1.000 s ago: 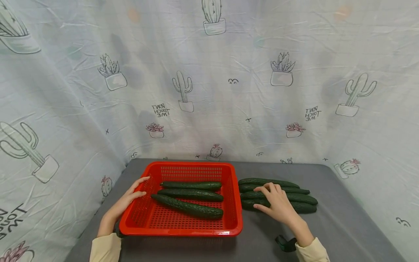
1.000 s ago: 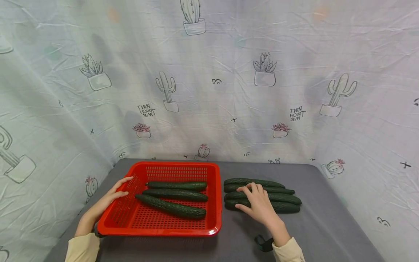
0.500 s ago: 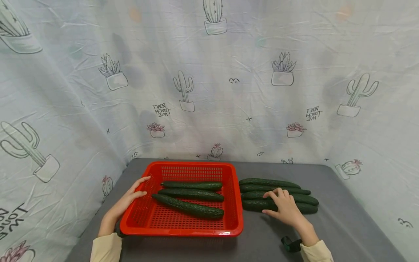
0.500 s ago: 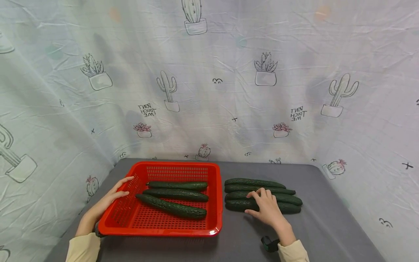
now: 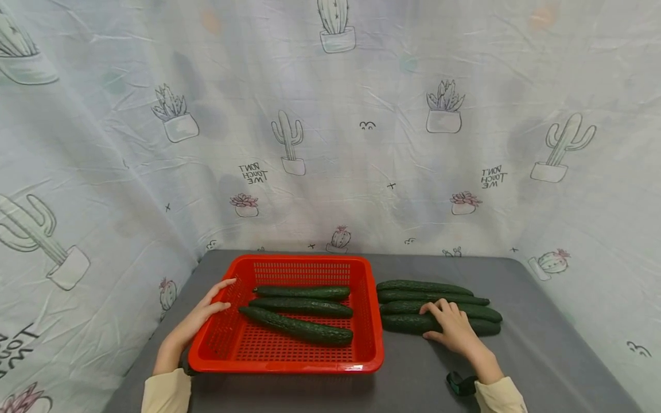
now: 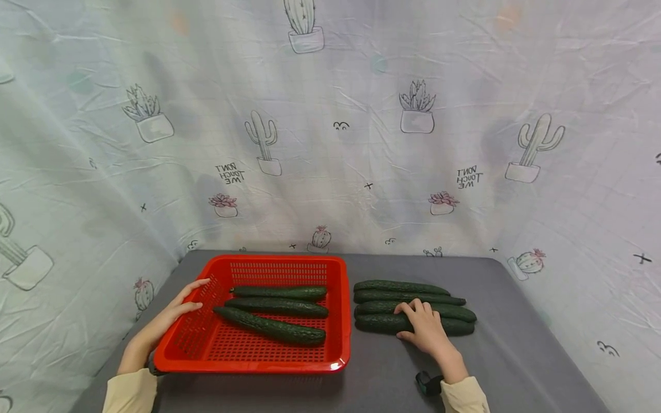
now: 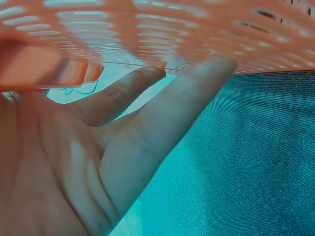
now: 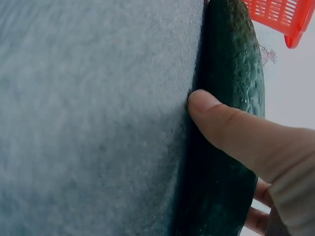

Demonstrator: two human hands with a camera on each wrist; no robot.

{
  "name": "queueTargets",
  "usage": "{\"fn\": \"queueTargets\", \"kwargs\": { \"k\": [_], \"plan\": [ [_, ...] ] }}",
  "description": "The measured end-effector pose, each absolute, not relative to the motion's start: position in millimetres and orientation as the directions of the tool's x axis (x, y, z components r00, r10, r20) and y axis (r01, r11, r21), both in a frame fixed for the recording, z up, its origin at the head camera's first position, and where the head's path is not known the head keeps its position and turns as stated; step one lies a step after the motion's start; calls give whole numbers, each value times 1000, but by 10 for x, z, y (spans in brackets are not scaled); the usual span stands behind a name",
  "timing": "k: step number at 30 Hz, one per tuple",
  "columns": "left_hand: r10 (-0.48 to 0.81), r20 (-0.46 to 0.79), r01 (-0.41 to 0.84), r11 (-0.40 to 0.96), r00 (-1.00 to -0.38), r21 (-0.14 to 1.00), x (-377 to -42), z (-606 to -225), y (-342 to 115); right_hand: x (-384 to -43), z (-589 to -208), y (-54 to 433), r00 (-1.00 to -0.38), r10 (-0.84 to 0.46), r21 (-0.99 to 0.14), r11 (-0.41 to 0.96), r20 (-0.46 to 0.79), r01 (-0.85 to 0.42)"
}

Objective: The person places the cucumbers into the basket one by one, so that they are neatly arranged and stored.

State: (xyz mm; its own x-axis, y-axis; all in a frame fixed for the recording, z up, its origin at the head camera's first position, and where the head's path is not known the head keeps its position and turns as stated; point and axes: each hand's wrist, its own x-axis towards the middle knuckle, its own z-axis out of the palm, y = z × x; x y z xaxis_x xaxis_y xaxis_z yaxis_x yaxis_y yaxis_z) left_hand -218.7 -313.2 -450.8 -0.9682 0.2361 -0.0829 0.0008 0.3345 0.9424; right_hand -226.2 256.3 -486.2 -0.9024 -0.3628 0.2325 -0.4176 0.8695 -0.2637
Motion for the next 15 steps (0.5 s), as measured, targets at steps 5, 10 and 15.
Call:
{"fn": "queueTargets", "kwargs": {
  "k": [5, 10, 15],
  "plan": [
    [260, -103, -26, 284, -960, 958, -2182, -4490, -3133, -2271, -4845, 2607, -881, -418, -265, 844, 220, -466],
    [273, -130, -56, 261, -953, 964, -2170, -4479, -3133, -2268, -4761, 2664, -876, -469, -327, 815, 113, -479],
    [278, -138, -68, 245, -951, 967, -2162, -4473, -3133, -2235, -4691, 2669, -873, -486, -336, 817, 39, -469]
  ]
}}
